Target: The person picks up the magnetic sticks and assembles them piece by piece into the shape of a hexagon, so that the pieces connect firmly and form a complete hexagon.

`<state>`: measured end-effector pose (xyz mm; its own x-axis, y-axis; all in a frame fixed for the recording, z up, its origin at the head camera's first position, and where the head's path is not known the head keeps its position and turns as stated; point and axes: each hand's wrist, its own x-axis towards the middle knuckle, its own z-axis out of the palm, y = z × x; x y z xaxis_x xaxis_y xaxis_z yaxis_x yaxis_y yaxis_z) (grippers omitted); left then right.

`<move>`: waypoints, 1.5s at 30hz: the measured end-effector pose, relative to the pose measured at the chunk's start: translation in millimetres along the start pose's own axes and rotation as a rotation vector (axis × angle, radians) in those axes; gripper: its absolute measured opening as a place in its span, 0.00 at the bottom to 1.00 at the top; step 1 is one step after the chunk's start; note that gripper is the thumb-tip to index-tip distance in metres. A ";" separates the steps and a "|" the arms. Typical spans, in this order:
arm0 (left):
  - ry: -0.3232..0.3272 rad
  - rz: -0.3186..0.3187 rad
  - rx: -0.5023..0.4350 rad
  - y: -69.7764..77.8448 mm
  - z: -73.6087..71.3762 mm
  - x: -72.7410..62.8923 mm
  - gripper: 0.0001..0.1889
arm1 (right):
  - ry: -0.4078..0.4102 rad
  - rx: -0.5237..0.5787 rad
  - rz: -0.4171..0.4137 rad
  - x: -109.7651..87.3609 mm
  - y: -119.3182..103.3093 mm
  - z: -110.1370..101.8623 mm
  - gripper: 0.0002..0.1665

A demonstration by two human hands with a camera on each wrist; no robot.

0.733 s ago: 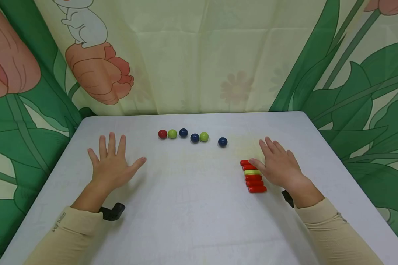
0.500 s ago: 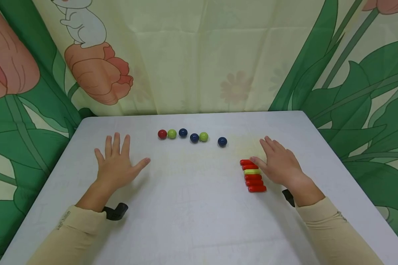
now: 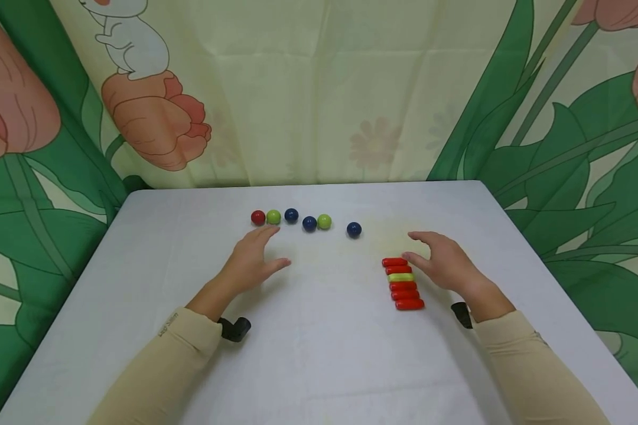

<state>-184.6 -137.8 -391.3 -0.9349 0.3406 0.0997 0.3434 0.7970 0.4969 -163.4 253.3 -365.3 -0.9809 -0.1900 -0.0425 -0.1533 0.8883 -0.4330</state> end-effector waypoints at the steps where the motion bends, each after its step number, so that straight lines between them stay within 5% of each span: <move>1: -0.014 0.007 -0.020 2.6 3.3 3.7 0.40 | -0.002 0.013 -0.004 0.9 1.5 0.7 0.36; 22: -0.131 0.095 -0.200 55.5 54.5 85.2 0.35 | -0.086 0.122 0.048 21.6 22.1 18.1 0.26; 32: -0.159 0.124 -0.167 65.7 71.3 108.2 0.32 | -0.122 0.163 0.093 29.8 26.8 24.4 0.24; 45: -0.186 0.064 -0.163 73.3 86.3 124.5 0.32 | -0.140 0.142 0.101 32.7 30.0 23.7 0.20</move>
<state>-268.0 6.1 -416.8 -0.8738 0.4860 -0.0171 0.3686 0.6849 0.6285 -197.2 263.8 -401.0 -0.9626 -0.1683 -0.2122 -0.0273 0.8397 -0.5423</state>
